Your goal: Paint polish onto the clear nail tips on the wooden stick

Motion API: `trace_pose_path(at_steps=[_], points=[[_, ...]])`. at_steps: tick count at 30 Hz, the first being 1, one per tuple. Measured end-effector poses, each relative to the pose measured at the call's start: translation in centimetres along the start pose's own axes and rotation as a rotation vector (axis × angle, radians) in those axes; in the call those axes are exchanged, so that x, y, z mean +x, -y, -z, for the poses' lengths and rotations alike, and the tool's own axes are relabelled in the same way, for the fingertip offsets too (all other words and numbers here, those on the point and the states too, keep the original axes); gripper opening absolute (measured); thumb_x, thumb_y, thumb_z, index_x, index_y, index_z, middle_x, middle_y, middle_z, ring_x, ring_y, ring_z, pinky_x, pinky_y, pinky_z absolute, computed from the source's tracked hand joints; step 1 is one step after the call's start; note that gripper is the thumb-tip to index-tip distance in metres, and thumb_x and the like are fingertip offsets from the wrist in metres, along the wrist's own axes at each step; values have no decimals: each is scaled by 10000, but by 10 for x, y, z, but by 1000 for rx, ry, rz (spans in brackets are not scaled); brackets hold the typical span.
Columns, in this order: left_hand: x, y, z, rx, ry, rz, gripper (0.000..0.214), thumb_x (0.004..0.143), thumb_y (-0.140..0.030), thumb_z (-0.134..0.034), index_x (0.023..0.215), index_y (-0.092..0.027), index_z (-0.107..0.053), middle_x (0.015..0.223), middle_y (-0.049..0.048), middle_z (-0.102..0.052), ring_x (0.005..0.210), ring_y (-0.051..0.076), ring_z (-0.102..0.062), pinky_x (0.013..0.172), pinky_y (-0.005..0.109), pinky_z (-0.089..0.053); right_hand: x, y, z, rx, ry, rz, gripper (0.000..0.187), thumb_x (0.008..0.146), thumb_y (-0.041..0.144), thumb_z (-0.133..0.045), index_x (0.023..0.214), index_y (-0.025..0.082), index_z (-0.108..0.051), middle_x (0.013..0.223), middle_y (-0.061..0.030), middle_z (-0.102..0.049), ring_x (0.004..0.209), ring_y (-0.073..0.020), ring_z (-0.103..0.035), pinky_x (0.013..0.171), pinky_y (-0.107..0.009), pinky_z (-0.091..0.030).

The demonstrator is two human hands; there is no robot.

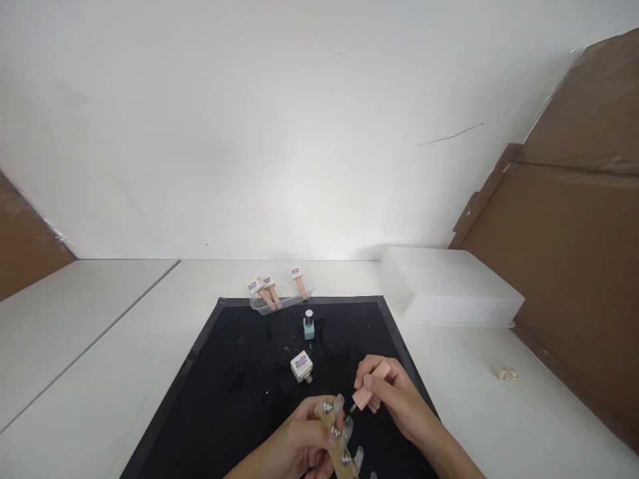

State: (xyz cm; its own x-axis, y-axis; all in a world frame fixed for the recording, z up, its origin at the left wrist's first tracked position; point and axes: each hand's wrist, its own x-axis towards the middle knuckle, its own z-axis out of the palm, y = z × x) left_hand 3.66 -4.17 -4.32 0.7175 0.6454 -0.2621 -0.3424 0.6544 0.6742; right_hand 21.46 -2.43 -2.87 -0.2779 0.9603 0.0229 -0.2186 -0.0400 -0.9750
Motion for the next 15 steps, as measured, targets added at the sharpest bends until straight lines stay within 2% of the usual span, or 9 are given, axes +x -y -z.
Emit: trace_pose_path(at_steps=[5, 10, 15], points=[[1, -1, -3, -2, 0, -7, 150, 531, -131, -598, 667, -161, -541, 425, -66, -470, 253, 41, -378, 243, 149, -162, 0, 5, -2, -58, -15, -51, 204, 733, 297, -626, 608, 136, -624, 503, 9, -568, 432, -83, -431, 432, -193, -317], [0, -1, -3, 40, 14, -17, 130, 557, -134, -624, 648, -159, -536, 413, -66, -457, 257, 38, -362, 250, 147, -179, 0, 6, -4, 23, -82, -46, 224, 714, 310, -653, 579, 138, -604, 529, 21, -554, 422, -68, -427, 417, -180, -306], [-1, -1, -2, 72, 0, -9, 158, 560, -144, -657, 662, -162, -538, 409, -77, -439, 265, 35, -353, 249, 140, -182, -2, 5, 0, 67, 53, 14, 305, 733, 397, -660, 595, 127, -627, 516, 18, -551, 402, -56, -417, 413, -181, -293]])
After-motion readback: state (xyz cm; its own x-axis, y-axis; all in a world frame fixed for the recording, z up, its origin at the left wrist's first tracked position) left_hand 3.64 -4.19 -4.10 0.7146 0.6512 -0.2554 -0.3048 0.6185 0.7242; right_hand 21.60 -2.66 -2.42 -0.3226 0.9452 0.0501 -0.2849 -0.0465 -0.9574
